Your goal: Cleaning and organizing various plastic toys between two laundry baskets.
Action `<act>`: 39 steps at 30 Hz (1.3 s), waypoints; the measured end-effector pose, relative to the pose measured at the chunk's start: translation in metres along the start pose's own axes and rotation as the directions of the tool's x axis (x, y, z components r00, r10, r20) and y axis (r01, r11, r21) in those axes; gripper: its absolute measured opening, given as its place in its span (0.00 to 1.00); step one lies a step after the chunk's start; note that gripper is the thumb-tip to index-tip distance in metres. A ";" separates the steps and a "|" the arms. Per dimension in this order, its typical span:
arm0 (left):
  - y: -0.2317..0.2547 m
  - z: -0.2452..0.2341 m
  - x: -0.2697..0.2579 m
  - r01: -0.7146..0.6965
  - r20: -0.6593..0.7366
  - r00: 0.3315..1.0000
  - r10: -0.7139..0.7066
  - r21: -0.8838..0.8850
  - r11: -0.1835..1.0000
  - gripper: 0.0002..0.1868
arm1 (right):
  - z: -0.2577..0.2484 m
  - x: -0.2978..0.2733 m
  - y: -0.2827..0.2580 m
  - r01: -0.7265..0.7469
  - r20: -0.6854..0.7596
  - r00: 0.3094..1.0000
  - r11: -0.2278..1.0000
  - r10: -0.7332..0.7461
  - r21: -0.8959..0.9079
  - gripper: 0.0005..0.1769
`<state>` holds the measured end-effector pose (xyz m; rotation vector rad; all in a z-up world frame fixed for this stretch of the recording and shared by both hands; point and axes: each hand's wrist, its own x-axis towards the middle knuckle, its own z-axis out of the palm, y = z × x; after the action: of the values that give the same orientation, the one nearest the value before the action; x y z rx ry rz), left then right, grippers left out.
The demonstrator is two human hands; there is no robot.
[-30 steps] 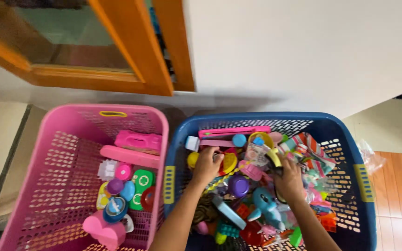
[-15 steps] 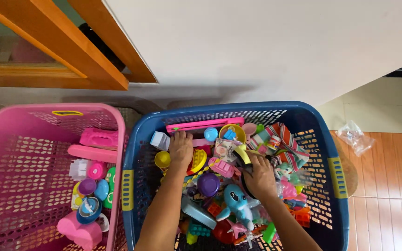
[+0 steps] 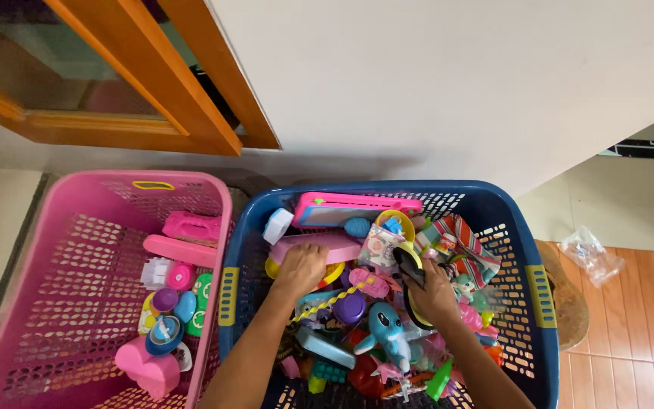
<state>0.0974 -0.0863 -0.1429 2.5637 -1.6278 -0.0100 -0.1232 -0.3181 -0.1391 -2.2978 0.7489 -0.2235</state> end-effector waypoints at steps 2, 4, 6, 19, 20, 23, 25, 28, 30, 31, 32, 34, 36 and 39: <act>0.009 -0.030 -0.005 -0.040 -0.043 0.998 0.040 -0.001 0.999 0.08 | 0.004 0.001 0.013 0.004 -0.013 1.000 1.000 -0.004 0.008 0.28; 0.019 -0.050 -0.012 -0.081 -0.082 0.993 0.080 -0.001 0.997 0.09 | 0.004 0.000 0.020 0.005 -0.023 1.000 1.000 -0.005 0.016 0.29; 0.028 -0.060 -0.018 -0.128 -0.088 0.988 0.127 -0.006 0.992 0.09 | -0.002 0.000 0.023 -0.103 0.019 0.995 0.995 0.103 0.002 0.33; 0.045 -0.143 -0.060 -0.051 -0.275 0.960 0.051 0.005 0.999 0.12 | -0.063 0.005 -0.037 0.022 -0.076 0.997 0.987 -0.010 0.158 0.33; 0.048 -0.151 -0.063 -0.057 -0.299 0.953 0.060 0.018 0.998 0.11 | -0.063 0.007 -0.040 0.065 -0.090 0.995 0.983 -0.050 0.171 0.32; 0.048 -0.175 -0.071 -0.040 -0.317 0.947 0.045 0.022 0.999 0.10 | -0.060 0.013 -0.056 0.127 -0.064 0.991 0.980 -0.119 0.152 0.31; 0.044 -0.191 -0.076 -0.016 -0.308 0.951 0.019 0.012 1.000 0.10 | -0.060 0.010 -0.077 0.145 -0.018 0.989 0.982 -0.144 0.122 0.30; 0.037 -0.224 -0.079 0.005 -0.358 0.933 -0.020 -0.042 0.999 0.10 | -0.062 0.004 -0.114 0.364 -0.009 0.931 0.929 -0.365 0.071 0.32; 0.037 -0.253 -0.077 0.145 -0.293 0.940 -0.175 -0.121 0.982 0.11 | -0.057 0.004 -0.126 0.453 -0.089 0.891 0.884 -0.445 0.112 0.26; 0.036 -0.263 -0.079 0.150 -0.298 0.938 -0.179 -0.117 0.982 0.11 | -0.050 0.013 -0.120 0.461 -0.090 0.887 0.880 -0.453 0.113 0.26; 0.035 -0.273 -0.081 0.234 -0.239 0.931 -0.277 -0.193 0.953 0.11 | -0.042 0.023 -0.113 0.299 -0.095 0.952 0.952 -0.292 0.071 0.26; 0.031 -0.284 -0.087 0.322 -0.179 0.910 -0.374 -0.261 0.910 0.12 | -0.041 0.036 -0.107 0.137 -0.109 0.985 0.990 -0.133 0.031 0.27; 0.024 -0.286 -0.094 0.376 -0.105 0.856 -0.506 -0.546 0.749 0.13 | -0.055 0.042 -0.104 -0.141 0.162 0.985 0.805 0.057 0.576 0.18; 0.017 -0.278 -0.095 0.427 0.026 0.796 -0.605 -0.733 0.530 0.15 | -0.100 0.030 -0.131 -0.293 0.418 0.908 0.665 -0.033 0.687 0.18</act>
<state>0.0586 0.0159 0.1300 2.1727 -0.5136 -0.3126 -0.0744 -0.3151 0.0213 -1.4175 0.4766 0.0254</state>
